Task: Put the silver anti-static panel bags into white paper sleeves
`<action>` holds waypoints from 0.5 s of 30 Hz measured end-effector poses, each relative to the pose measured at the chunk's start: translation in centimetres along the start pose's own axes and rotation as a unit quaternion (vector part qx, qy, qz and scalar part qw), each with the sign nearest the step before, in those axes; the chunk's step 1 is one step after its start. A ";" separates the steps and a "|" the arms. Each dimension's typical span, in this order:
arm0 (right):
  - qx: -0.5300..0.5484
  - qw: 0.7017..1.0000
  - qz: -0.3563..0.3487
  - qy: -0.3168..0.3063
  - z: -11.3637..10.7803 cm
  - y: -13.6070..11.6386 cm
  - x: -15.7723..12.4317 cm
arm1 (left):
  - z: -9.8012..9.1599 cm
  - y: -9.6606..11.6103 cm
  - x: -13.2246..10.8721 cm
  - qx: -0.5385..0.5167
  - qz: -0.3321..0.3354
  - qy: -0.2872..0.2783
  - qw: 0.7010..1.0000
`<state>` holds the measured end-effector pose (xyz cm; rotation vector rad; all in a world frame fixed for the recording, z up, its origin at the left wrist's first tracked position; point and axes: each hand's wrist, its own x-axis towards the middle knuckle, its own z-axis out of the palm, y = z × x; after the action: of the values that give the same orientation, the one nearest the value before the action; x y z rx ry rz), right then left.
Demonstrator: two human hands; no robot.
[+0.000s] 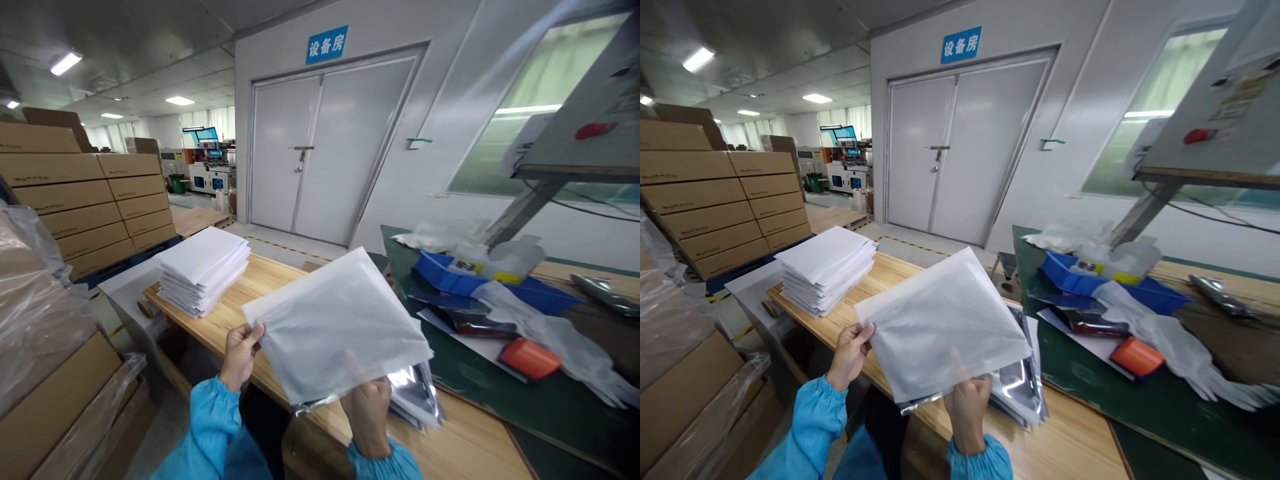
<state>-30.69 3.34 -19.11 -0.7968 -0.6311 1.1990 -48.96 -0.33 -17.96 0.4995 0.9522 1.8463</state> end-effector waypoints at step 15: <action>0.013 1.000 -0.015 0.017 1.8 1.5 -0.5 | -0.1 -5.4 -4.9 0.042 -0.091 0.032 0.994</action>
<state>-33.15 3.45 -19.30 -0.7815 -0.5964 1.1612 -43.73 -3.48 -21.93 0.3916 1.0863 1.6727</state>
